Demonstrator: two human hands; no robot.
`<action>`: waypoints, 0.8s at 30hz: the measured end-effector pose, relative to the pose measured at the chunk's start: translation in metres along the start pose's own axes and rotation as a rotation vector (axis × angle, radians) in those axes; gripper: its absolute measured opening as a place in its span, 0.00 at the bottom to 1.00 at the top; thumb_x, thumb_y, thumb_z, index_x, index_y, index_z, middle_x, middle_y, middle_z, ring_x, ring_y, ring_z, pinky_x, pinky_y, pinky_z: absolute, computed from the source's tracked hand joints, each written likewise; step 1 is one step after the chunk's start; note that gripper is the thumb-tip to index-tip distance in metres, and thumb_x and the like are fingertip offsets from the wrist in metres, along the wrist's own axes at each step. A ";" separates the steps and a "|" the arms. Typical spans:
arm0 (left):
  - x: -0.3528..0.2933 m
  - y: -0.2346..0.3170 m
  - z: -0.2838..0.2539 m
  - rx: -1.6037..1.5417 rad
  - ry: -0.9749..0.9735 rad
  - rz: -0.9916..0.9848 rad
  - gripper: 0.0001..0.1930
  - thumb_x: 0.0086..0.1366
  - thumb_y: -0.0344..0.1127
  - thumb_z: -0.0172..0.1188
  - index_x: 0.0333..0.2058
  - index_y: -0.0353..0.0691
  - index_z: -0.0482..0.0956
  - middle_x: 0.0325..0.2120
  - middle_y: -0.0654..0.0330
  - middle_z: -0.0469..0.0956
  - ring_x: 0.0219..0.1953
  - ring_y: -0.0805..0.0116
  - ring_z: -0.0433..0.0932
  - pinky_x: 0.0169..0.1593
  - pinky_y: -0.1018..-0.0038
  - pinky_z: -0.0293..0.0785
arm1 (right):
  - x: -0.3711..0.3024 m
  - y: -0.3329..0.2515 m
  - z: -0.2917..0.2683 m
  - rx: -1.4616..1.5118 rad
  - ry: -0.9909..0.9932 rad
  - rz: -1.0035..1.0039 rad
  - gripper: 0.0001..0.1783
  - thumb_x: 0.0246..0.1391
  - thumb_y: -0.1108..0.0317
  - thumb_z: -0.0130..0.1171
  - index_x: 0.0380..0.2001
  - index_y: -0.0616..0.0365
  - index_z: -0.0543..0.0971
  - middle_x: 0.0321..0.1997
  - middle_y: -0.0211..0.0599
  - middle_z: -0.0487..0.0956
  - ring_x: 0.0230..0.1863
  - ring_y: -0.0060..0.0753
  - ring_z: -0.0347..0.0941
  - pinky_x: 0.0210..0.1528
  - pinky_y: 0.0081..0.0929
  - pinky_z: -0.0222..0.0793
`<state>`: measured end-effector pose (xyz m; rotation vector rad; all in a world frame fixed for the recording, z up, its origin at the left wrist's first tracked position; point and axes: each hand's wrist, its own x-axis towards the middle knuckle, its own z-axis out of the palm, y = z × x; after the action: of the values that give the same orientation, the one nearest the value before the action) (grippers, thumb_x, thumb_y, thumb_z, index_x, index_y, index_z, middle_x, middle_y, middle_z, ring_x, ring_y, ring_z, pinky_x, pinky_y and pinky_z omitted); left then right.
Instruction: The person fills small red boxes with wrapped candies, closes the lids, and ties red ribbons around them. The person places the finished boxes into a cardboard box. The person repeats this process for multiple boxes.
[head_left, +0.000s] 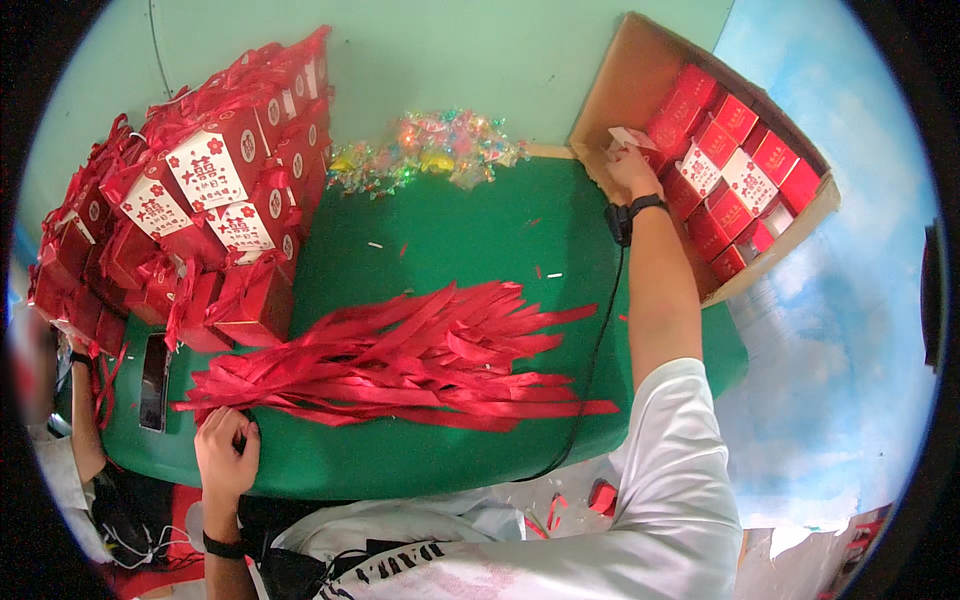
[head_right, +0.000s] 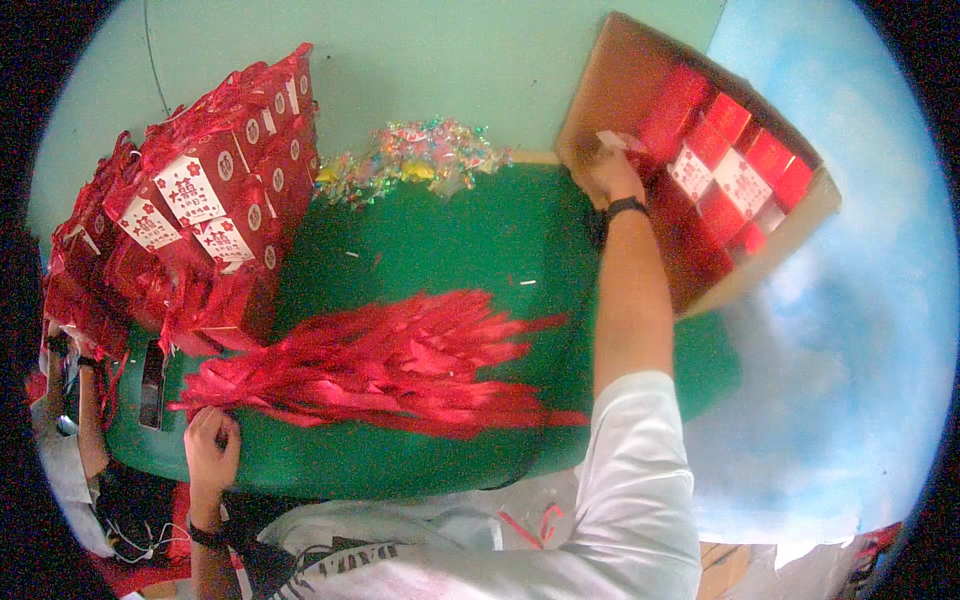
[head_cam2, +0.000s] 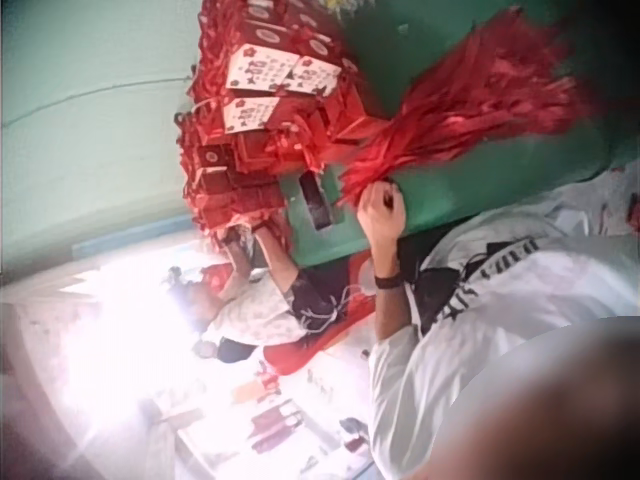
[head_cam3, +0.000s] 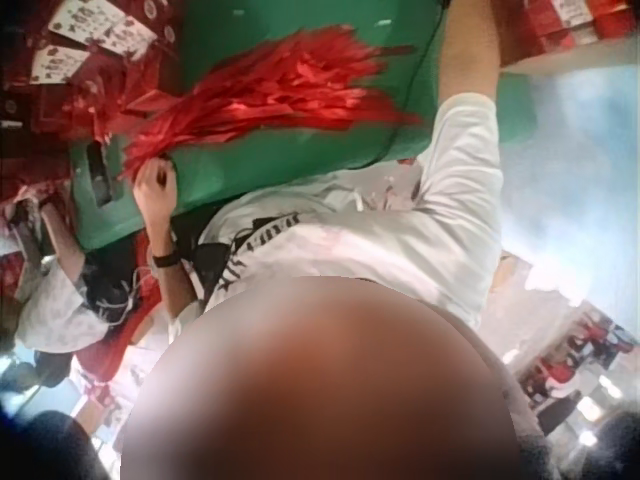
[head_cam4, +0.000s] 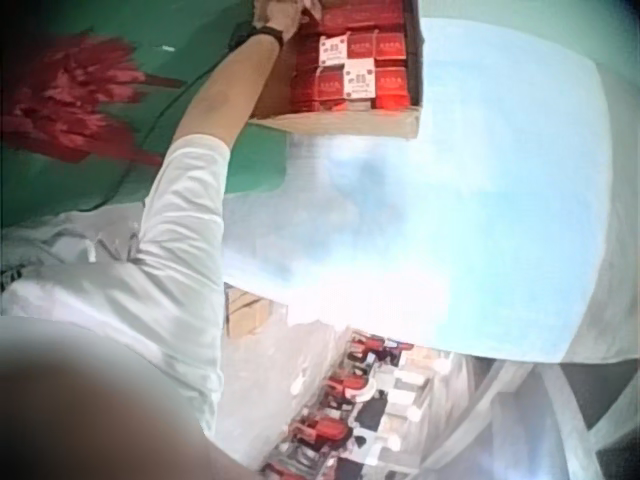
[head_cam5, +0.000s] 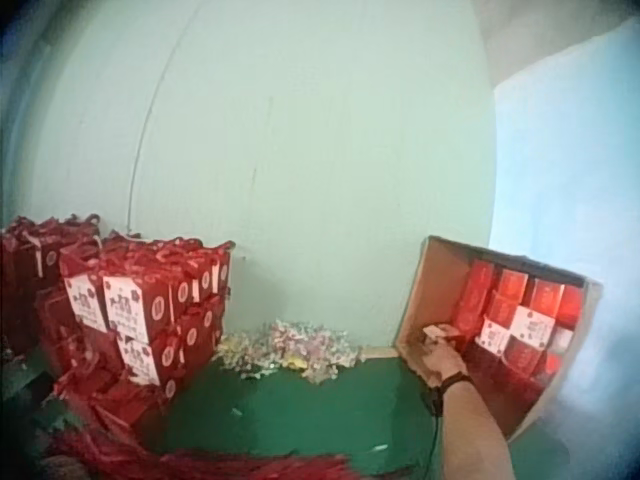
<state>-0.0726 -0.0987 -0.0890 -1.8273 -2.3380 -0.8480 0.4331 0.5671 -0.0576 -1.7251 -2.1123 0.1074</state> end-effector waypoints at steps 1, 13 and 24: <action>-0.001 -0.001 0.000 0.005 0.009 0.006 0.09 0.60 0.27 0.63 0.25 0.35 0.71 0.21 0.52 0.69 0.26 0.49 0.71 0.32 0.57 0.64 | 0.003 -0.003 0.004 -0.014 -0.048 0.035 0.25 0.62 0.56 0.58 0.60 0.50 0.83 0.81 0.49 0.61 0.79 0.52 0.62 0.77 0.44 0.62; 0.004 -0.006 0.002 0.003 0.041 0.042 0.09 0.58 0.26 0.64 0.24 0.36 0.72 0.19 0.53 0.68 0.23 0.51 0.70 0.29 0.59 0.63 | 0.046 0.044 -0.006 -0.150 0.029 -0.212 0.29 0.69 0.53 0.55 0.70 0.44 0.73 0.71 0.45 0.76 0.72 0.46 0.71 0.74 0.38 0.65; 0.003 -0.003 0.005 0.022 0.060 0.042 0.09 0.58 0.28 0.64 0.24 0.36 0.72 0.19 0.53 0.68 0.23 0.51 0.71 0.30 0.59 0.65 | 0.019 0.026 -0.021 0.054 -0.193 0.078 0.33 0.60 0.50 0.64 0.68 0.45 0.79 0.85 0.37 0.55 0.79 0.49 0.62 0.79 0.37 0.59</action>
<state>-0.0749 -0.0943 -0.0928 -1.8096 -2.2563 -0.8560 0.4615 0.5872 -0.0409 -1.8297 -2.1536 0.3635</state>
